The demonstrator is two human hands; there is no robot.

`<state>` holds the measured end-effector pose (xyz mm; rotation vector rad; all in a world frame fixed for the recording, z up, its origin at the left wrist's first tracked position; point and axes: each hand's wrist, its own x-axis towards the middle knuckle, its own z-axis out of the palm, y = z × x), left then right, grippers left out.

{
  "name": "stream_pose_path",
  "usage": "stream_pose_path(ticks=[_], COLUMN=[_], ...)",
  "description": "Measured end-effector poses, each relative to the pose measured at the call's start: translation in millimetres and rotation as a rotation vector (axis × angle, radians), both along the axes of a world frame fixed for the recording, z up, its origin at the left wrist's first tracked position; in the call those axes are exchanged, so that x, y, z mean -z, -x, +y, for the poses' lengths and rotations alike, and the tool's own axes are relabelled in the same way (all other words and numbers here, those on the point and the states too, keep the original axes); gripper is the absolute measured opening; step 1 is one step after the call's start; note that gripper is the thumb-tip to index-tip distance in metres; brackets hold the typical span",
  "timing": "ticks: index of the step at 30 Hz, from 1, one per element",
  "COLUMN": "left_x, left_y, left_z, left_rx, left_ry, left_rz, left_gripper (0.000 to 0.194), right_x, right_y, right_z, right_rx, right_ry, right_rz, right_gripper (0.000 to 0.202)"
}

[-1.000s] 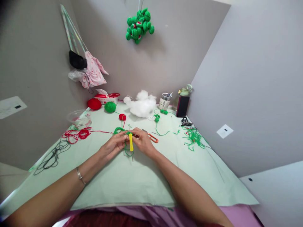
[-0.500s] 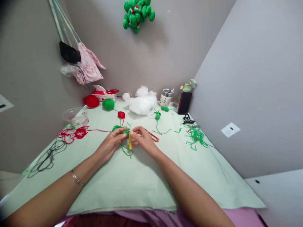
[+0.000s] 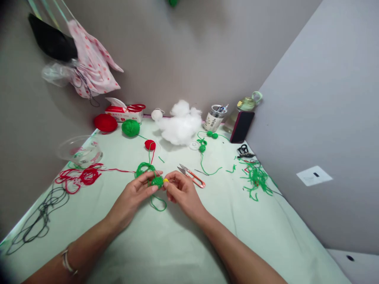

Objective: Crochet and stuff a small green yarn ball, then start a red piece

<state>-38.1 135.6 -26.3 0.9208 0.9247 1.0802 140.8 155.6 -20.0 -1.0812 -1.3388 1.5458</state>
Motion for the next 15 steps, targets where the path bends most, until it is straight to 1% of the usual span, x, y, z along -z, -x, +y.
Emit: stream_pose_path(ticks=[4,8,12,15], left_x=[1.7,8.7,15.2,16.8], left_y=[1,1,2,3], left_z=[3,6,11,16], left_rx=[0.058,0.061,0.054,0.035], left_ry=[-0.016,0.074,0.174,0.202], left_rz=[0.064,0.074,0.056,0.011], left_gripper=[0.034,0.037,0.046,0.062], right_x=[0.3,-0.3,2.3,4.2], right_y=[2,3,5,3], right_z=[1,1,3,8], right_rx=[0.017,-0.039,-0.101,-0.111], right_ry=[0.007,0.042,0.102,0.164], right_rz=[-0.016,-0.043,-0.032,0.002], right_gripper=[0.034,0.027,0.025,0.024])
